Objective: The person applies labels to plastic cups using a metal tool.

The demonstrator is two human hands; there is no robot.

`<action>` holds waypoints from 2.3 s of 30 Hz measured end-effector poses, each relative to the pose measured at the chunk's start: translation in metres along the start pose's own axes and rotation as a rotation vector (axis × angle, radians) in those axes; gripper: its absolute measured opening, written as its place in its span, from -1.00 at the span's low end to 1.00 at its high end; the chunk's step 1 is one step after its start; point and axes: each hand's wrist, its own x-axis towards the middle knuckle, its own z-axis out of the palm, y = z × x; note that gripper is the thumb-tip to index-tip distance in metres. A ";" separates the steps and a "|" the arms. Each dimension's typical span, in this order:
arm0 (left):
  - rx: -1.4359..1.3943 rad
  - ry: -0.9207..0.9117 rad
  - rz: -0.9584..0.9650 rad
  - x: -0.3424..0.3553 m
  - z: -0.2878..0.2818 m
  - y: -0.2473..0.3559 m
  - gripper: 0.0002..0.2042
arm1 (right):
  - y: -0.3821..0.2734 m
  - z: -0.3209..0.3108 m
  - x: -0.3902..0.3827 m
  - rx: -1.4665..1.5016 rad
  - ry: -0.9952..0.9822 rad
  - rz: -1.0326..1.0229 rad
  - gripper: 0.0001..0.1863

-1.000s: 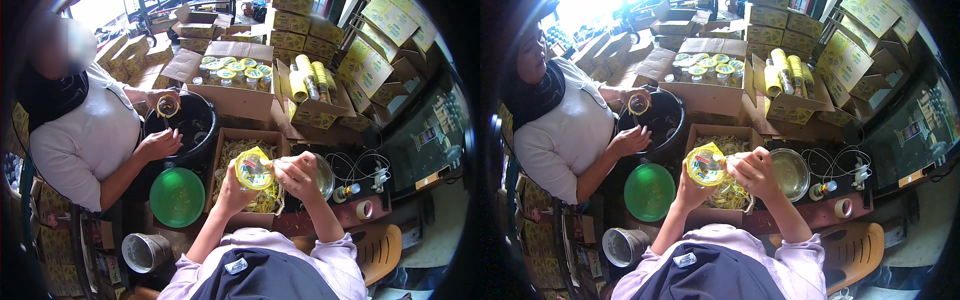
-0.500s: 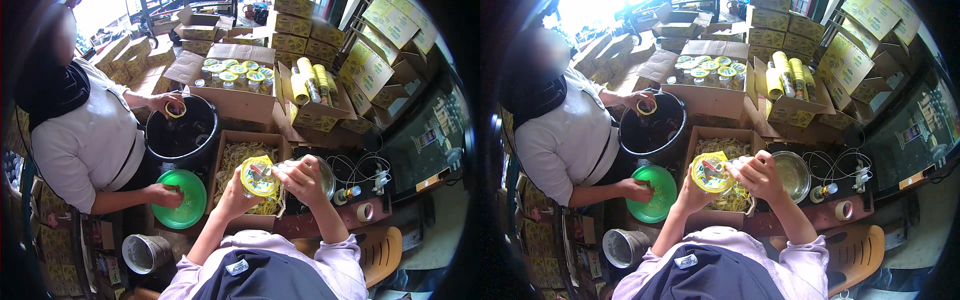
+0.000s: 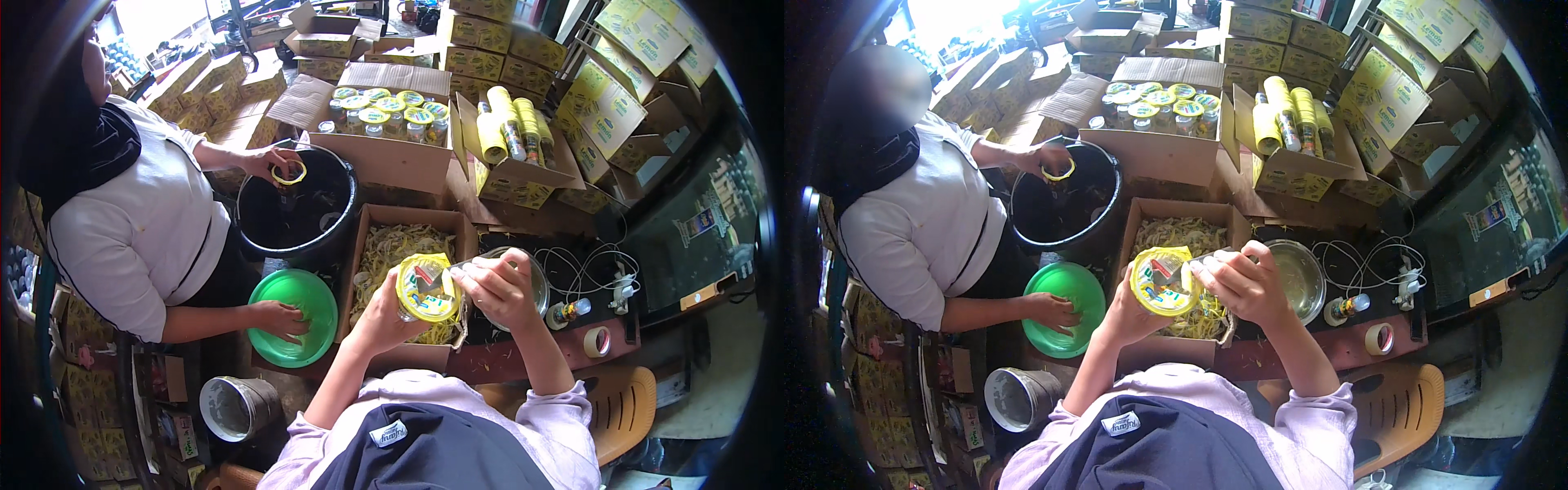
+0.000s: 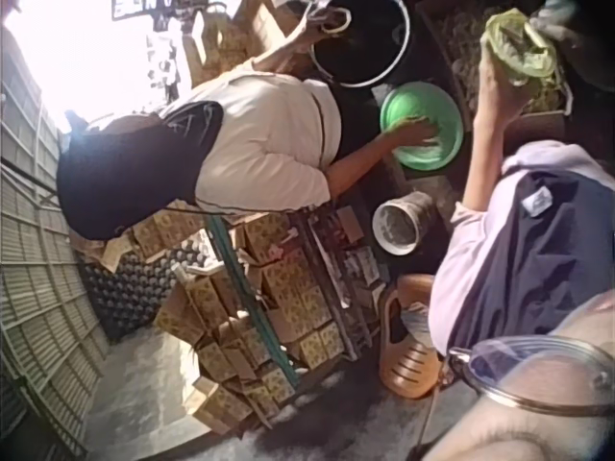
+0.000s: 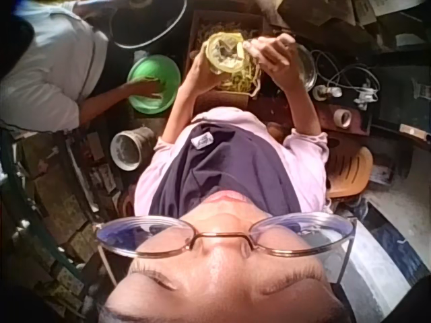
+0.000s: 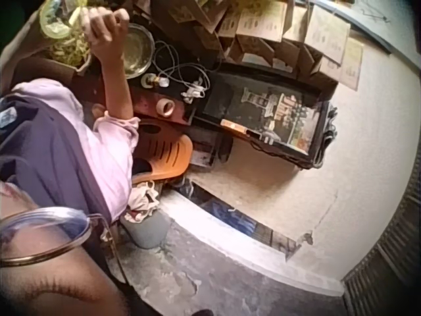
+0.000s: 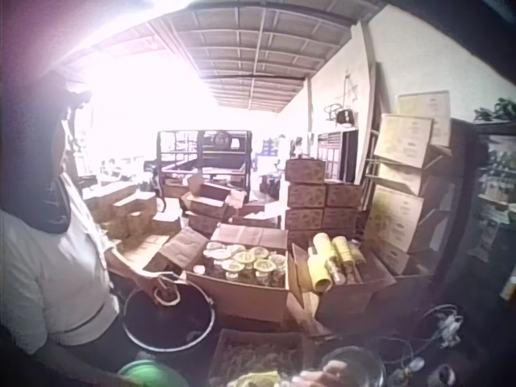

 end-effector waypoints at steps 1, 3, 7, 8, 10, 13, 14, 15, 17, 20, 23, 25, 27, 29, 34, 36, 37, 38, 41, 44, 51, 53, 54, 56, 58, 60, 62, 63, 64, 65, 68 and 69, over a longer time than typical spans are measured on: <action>0.005 -0.042 0.008 0.001 -0.001 0.002 -0.27 | 0.000 0.000 0.000 -0.004 -0.003 -0.011 -0.85; -0.015 -0.060 -0.014 -0.001 -0.001 -0.003 -0.27 | 0.000 0.001 0.000 -0.006 -0.005 -0.023 -0.85; -0.074 -0.082 -0.058 -0.001 0.001 0.003 -0.29 | 0.002 0.004 -0.003 0.007 0.000 -0.056 -0.85; -0.075 -0.084 -0.057 -0.001 0.000 0.002 -0.29 | 0.002 0.004 -0.003 0.010 0.014 -0.070 -0.85; -0.203 -0.146 -0.082 0.001 -0.001 -0.001 -0.28 | 0.003 0.004 -0.004 0.017 0.017 -0.073 -0.85; -0.400 -0.255 -0.088 0.002 -0.002 -0.001 -0.26 | 0.006 0.003 -0.003 0.045 0.015 -0.074 -0.85; -0.521 -0.267 -0.104 -0.001 0.003 -0.006 -0.25 | 0.006 0.002 -0.002 0.065 0.008 -0.071 -0.85; -0.519 -0.266 -0.105 -0.001 0.005 -0.007 -0.25 | 0.006 0.001 -0.001 0.067 0.009 -0.072 -0.85; -0.577 -0.173 0.007 0.002 0.005 -0.006 -0.27 | 0.004 0.001 0.001 0.034 -0.004 -0.079 -0.85; -0.374 -0.149 -0.003 0.010 0.001 -0.003 -0.27 | 0.006 0.001 0.001 0.028 -0.017 -0.068 -0.84; -0.401 -0.011 -0.070 0.007 0.003 -0.005 -0.40 | 0.006 -0.005 0.001 0.008 -0.009 -0.028 -0.83; -0.396 -0.020 -0.073 0.008 0.000 -0.005 -0.39 | 0.006 -0.004 0.001 0.015 -0.007 -0.026 -0.84; -0.319 -0.132 -0.030 0.008 -0.002 -0.003 -0.32 | 0.006 -0.004 0.002 0.016 -0.005 -0.038 -0.85; -0.319 -0.144 0.011 0.007 -0.003 -0.002 -0.35 | 0.005 -0.003 0.003 0.034 0.005 -0.042 -0.85; -0.372 -0.203 0.066 0.008 -0.006 0.004 -0.39 | 0.003 -0.004 0.003 0.057 0.016 -0.049 -0.86; -0.409 -0.273 0.064 0.008 -0.006 0.005 -0.39 | 0.001 -0.003 0.003 0.071 0.021 -0.062 -0.86; -0.410 -0.273 0.064 0.007 -0.006 0.005 -0.39 | 0.001 -0.003 0.003 0.071 0.020 -0.062 -0.86; -0.471 -0.310 0.018 0.007 -0.007 0.006 -0.39 | 0.001 -0.003 0.003 0.082 0.018 -0.068 -0.86; -0.539 -0.378 -0.020 0.005 -0.006 0.003 -0.42 | 0.000 -0.004 0.005 0.100 0.021 -0.077 -0.86; -0.640 -0.465 -0.073 0.003 -0.006 0.002 -0.49 | -0.002 -0.001 0.002 0.121 0.033 -0.083 -0.87; -0.725 -0.535 -0.199 0.001 -0.011 -0.007 -0.36 | -0.007 0.002 0.004 0.107 0.064 -0.045 -0.87; -0.696 -0.287 -0.038 0.005 -0.010 -0.004 -0.32 | -0.005 0.003 0.002 0.108 0.062 -0.040 -0.86; -0.686 -0.243 -0.050 0.005 -0.011 0.000 -0.32 | -0.004 0.004 0.001 0.086 0.049 -0.013 -0.85; -0.573 -0.185 -0.058 0.008 -0.013 0.002 -0.34 | -0.001 0.004 0.000 0.064 0.039 0.038 -0.82; -0.449 -0.123 -0.067 0.008 -0.013 -0.001 -0.36 | 0.003 0.004 0.000 0.031 0.024 0.039 -0.81; -0.411 -0.083 -0.088 0.005 -0.006 -0.001 -0.36 | 0.003 0.004 -0.002 -0.009 -0.015 0.053 -0.73; -0.323 0.074 -0.041 0.002 0.003 -0.002 -0.36 | 0.002 0.004 0.000 -0.011 -0.009 0.038 -0.76; -0.322 0.074 -0.039 0.002 0.004 -0.002 -0.36 | 0.002 0.005 0.002 -0.012 -0.005 0.024 -0.78; -0.226 0.081 0.001 0.003 0.003 0.002 -0.34 | 0.002 0.005 0.001 -0.013 -0.007 0.026 -0.78; -0.130 0.088 0.042 0.005 0.003 0.005 -0.31 | 0.002 0.006 0.000 -0.017 0.000 0.018 -0.79; -0.075 0.160 -0.004 0.009 0.011 0.004 -0.34 | 0.003 0.005 -0.003 -0.003 0.008 -0.002 -0.80; -0.065 0.185 -0.025 0.009 0.012 0.002 -0.35 | 0.003 0.005 -0.004 0.016 0.011 -0.015 -0.80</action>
